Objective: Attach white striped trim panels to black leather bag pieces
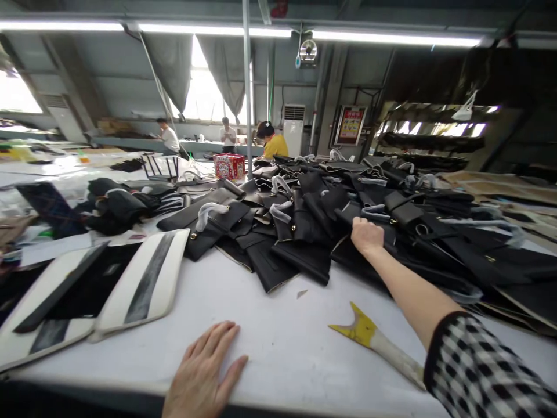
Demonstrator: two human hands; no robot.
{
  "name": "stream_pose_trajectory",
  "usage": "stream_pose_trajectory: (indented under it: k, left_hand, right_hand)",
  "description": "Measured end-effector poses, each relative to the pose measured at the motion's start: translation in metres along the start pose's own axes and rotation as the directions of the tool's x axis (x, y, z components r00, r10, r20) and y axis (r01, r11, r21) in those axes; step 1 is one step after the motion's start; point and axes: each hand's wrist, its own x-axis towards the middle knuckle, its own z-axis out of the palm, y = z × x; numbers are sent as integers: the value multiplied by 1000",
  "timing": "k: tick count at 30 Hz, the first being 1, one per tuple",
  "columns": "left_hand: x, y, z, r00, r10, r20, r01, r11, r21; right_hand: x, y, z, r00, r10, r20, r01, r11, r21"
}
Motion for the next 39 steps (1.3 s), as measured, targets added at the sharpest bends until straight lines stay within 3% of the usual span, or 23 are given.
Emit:
stream_pose_trajectory:
  k: [2, 5, 8, 10, 12, 15, 16, 17, 19, 20, 21, 22, 23, 24, 26, 27, 29, 31, 33, 34, 37, 39]
  left_hand:
    - [-1, 0, 0, 1000, -18, 13, 18, 1000, -21]
    - [-3, 3, 1, 996, -68, 53, 74, 991, -110]
    - [6, 8, -16, 986, -160, 37, 163, 932, -323]
    - [17, 14, -49, 952, -294, -84, 212, 835, -508]
    - [26, 19, -103, 867, -423, -263, 191, 770, -608]
    - [27, 23, -198, 729, -382, -568, 20, 841, -540]
    - [22, 23, -224, 718, -321, -617, -18, 879, -477]
    - [14, 23, -244, 749, -255, -611, -47, 900, -434]
    - [-10, 21, -264, 891, -144, -430, -53, 909, -413]
    - [-24, 21, -262, 959, -100, -265, -23, 905, -425]
    - [-39, 20, -254, 995, -64, -78, 24, 899, -437]
    - [-54, 19, -241, 993, -39, 109, 82, 898, -433]
    - [-67, 19, -225, 972, -18, 236, 118, 902, -416]
    - [-78, 18, -207, 957, 1, 289, 125, 900, -417]
    - [-92, 19, -173, 946, 24, 323, 124, 894, -431]
    - [-95, 19, -159, 947, 20, 322, 129, 891, -436]
    - [-96, 21, -139, 951, -10, 310, 152, 886, -438]
    - [-92, 22, -130, 953, -38, 300, 173, 883, -437]
    - [-89, 23, -126, 955, -49, 294, 180, 881, -437]
    - [-88, 23, -125, 955, -51, 291, 180, 881, -437]
    - [-90, 20, -123, 956, -56, 288, 183, 881, -436]
    - [-94, 18, -122, 956, -52, 290, 181, 881, -438]
  right_hand:
    - [8, 16, -29, 998, 51, -47, -51, 999, -1]
    - [10, 38, -92, 986, 95, -138, -97, 995, -9]
    - [-14, 46, -160, 966, 38, -254, -38, 999, 7]
    - [-49, 42, -198, 933, -39, -358, 71, 995, 74]
    - [-98, 32, -223, 878, -147, -455, 256, 948, 190]
    - [-187, 11, -229, 744, -386, -546, 614, 718, 329]
    - [-217, 3, -223, 685, -470, -557, 706, 617, 347]
    - [-246, -4, -212, 624, -543, -562, 775, 521, 358]
    - [-295, -17, -182, 510, -695, -507, 856, 356, 374]
    - [-315, -22, -165, 462, -766, -447, 874, 308, 375]
    - [-330, -25, -148, 416, -831, -369, 883, 272, 383]
    - [-340, -26, -132, 409, -859, -307, 874, 271, 404]
    - [-345, -26, -119, 439, -866, -241, 849, 311, 427]
    - [-346, -23, -110, 480, -862, -164, 815, 368, 448]
    - [-340, -17, -104, 536, -843, 32, 734, 484, 477]
    - [-335, -15, -108, 542, -827, 151, 690, 541, 481]
    - [-328, -15, -123, 491, -778, 392, 598, 629, 498]
    - [-328, -26, -142, 403, -732, 549, 477, 680, 557]
    - [-336, -48, -155, 352, -735, 579, 390, 678, 623]
    - [-342, -61, -159, 363, -740, 566, 388, 672, 630]
    - [-357, -99, -155, 472, -717, 512, 528, 695, 487]
    - [-360, -111, -149, 498, -714, 492, 613, 691, 382]
